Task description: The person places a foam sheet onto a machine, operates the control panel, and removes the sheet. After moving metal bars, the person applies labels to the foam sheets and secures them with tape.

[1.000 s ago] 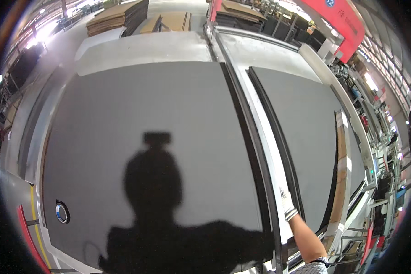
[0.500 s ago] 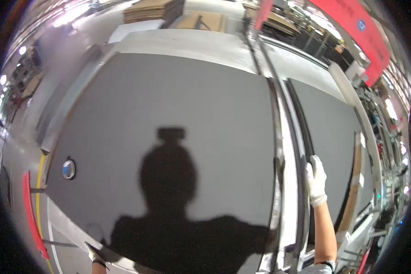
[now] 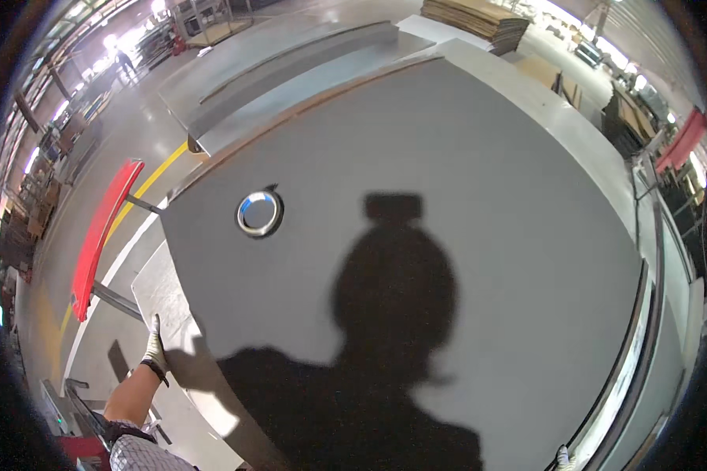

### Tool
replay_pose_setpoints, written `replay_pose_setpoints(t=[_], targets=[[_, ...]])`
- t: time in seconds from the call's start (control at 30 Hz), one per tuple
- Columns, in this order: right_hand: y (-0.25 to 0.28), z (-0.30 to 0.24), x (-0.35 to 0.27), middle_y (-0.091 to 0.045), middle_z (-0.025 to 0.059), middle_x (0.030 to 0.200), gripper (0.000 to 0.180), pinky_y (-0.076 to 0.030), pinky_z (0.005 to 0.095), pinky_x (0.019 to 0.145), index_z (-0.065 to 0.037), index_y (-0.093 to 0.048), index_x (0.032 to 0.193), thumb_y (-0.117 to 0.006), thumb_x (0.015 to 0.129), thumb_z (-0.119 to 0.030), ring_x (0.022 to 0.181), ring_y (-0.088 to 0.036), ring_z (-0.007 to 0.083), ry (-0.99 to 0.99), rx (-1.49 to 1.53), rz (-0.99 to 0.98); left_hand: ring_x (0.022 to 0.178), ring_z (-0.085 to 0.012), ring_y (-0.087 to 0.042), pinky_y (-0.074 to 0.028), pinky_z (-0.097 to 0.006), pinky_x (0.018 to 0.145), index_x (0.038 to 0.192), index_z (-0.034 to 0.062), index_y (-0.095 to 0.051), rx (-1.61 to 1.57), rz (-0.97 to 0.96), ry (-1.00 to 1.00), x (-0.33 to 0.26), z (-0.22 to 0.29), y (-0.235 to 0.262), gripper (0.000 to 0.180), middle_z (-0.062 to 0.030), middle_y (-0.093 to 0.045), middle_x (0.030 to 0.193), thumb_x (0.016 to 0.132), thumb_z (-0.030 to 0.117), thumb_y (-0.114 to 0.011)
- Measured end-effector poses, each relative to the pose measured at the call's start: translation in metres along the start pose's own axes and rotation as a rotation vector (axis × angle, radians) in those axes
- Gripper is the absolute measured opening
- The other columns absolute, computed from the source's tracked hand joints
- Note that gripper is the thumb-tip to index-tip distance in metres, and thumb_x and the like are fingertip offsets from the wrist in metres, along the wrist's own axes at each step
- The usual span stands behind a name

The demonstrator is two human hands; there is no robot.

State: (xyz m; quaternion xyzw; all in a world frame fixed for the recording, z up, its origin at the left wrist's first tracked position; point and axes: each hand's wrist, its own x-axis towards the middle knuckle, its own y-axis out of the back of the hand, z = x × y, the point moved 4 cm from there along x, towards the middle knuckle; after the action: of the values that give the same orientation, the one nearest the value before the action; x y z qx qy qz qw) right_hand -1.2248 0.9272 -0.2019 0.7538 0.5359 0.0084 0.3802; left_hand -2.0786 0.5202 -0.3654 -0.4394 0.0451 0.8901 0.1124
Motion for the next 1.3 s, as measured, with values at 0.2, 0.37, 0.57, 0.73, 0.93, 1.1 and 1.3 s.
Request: replay_pose_setpoints(t=[0.2,0.37,0.57,0.73,0.93,1.1,1.3], targets=[[-0.122,-0.071,0.029,-0.051,0.0216,0.137,0.064,-0.038,0.0415,0.108,0.007,-0.047,0.137,-0.068,0.091,-0.032,0.125,-0.048,0.033,0.046,0.132,-0.145,0.144,-0.0353,-0.025,-0.022,-0.057,0.115,0.152,0.0119,-0.032,-0.076,0.149,0.172,0.012,-0.006,0.013,0.117,-0.0145,-0.031,0.156,0.065,0.086,-0.06],[-0.216,-0.111,0.128,-0.05,0.0135,0.131,0.076,-0.043,0.0334,0.097,0.0,-0.03,0.148,-0.066,0.083,-0.013,0.112,-0.051,0.0213,0.422,0.127,-0.311,0.129,-0.0365,-0.045,-0.031,-0.055,0.112,0.143,0.0097,-0.046,-0.264,-0.309,0.121,0.012,-0.005,-0.018,0.094,-0.0163,-0.052,0.14,0.079,0.077,-0.056],[-0.313,-0.168,0.233,-0.047,0.0131,0.136,0.08,-0.041,0.0324,0.1,0.001,-0.023,0.152,-0.062,0.084,-0.014,0.115,-0.049,0.0194,0.647,-0.045,-0.298,0.117,-0.035,-0.056,-0.043,-0.055,0.104,0.124,0.0064,-0.059,-0.438,-0.246,0.205,-0.009,-0.004,-0.029,0.071,-0.0163,-0.059,0.124,0.082,0.063,-0.066],[-0.421,-0.266,0.241,-0.047,0.0125,0.136,0.079,-0.042,0.0322,0.1,0.002,-0.029,0.15,-0.063,0.085,-0.028,0.115,-0.05,0.0196,0.774,-0.099,-0.436,0.119,-0.0346,-0.054,-0.042,-0.053,0.105,0.127,0.0057,-0.056,-0.319,-0.087,0.144,-0.012,-0.001,-0.023,0.072,-0.0163,-0.058,0.127,0.084,0.063,-0.064],[-0.554,-0.386,0.129,-0.053,0.012,0.128,0.07,-0.042,0.0336,0.1,0.003,-0.039,0.143,-0.065,0.086,-0.028,0.113,-0.053,0.0214,0.831,0.109,-0.511,0.121,-0.034,-0.053,-0.041,-0.052,0.106,0.13,0.0048,-0.052,-0.126,0.079,0.116,-0.001,0.002,-0.027,0.073,-0.0163,-0.055,0.13,0.086,0.062,-0.061],[-0.673,-0.449,0.091,-0.057,0.0121,0.122,0.066,-0.044,0.0341,0.098,0.004,-0.044,0.137,-0.069,0.085,-0.029,0.109,-0.055,0.022,0.867,0.158,-0.65,0.122,-0.0336,-0.052,-0.04,-0.05,0.107,0.133,0.0041,-0.049,-0.042,0.205,0.11,-0.005,0.007,-0.03,0.074,-0.0163,-0.053,0.133,0.088,0.061,-0.059],[-0.771,-0.506,0.057,-0.059,0.0115,0.114,0.07,-0.049,0.0354,0.089,0.002,-0.048,0.133,-0.076,0.081,-0.036,0.1,-0.057,0.0229,0.82,0.177,-0.624,0.124,-0.0331,-0.05,-0.04,-0.048,0.108,0.136,0.0032,-0.046,-0.028,0.234,0.129,0.002,0.009,-0.029,0.075,-0.0164,-0.051,0.136,0.09,0.061,-0.056]])
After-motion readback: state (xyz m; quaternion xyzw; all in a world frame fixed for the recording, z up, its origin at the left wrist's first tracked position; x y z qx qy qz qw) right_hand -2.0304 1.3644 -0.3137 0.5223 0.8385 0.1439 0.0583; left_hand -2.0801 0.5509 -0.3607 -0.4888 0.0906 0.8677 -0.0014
